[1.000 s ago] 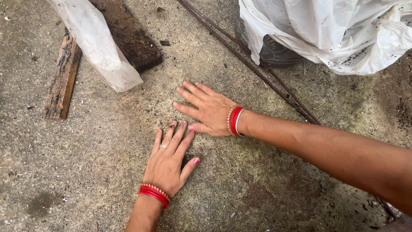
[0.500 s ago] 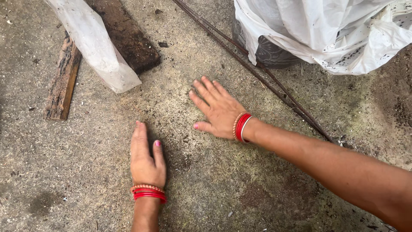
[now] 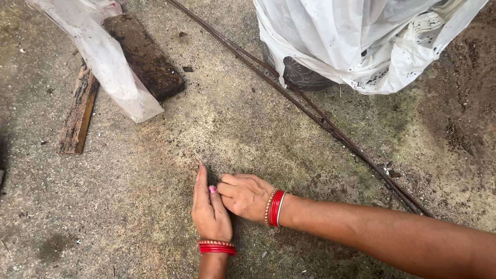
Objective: The person gathers dirt, dry grass, and debris from a concrete ground by hand and places them into a white plastic bag. They also move aside pieces of wood and pick up a small clay pot.
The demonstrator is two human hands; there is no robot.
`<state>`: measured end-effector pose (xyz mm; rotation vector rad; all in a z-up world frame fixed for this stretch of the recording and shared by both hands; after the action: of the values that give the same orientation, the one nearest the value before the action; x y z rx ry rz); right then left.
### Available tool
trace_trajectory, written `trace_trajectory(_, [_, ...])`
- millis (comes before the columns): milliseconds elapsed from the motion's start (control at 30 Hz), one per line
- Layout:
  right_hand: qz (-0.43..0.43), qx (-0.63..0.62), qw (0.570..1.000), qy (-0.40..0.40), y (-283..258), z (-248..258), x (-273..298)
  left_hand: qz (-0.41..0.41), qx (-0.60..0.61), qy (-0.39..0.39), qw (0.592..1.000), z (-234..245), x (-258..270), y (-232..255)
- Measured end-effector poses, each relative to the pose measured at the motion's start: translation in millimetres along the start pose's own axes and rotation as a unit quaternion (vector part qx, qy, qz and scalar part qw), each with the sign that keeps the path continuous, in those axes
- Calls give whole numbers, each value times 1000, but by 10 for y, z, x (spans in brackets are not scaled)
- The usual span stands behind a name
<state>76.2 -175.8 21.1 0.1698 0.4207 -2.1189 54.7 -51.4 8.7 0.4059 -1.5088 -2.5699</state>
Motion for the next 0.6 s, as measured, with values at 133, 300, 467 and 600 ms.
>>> trace_trajectory(133, [-44,21,998,-42,-72,58,18,71,54,20,996,-52,150,19])
trace_trajectory(300, [-134,23,988,-72,30,225,52,99,103,7,990,-142,187,226])
trace_trajectory(467, [-315,-81,936,131,657,1301,-162,31,155,20,987,-281,-341,1049])
trace_trajectory(600, [-223,13,919,325,1097,2776,-336,-138,232,41,962,-459,-1125,2138])
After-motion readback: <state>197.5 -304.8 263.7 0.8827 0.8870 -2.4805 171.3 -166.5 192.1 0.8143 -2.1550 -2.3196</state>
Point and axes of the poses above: each hand's wrist, its own x-axis away from the middle knuckle, its own z-axis out of the back of the hand, y = z × x, the point moved 3 cm from there along -x, towards the middle knuckle, and after that the axes turned 1 degree about x, right-handed, at the moved point
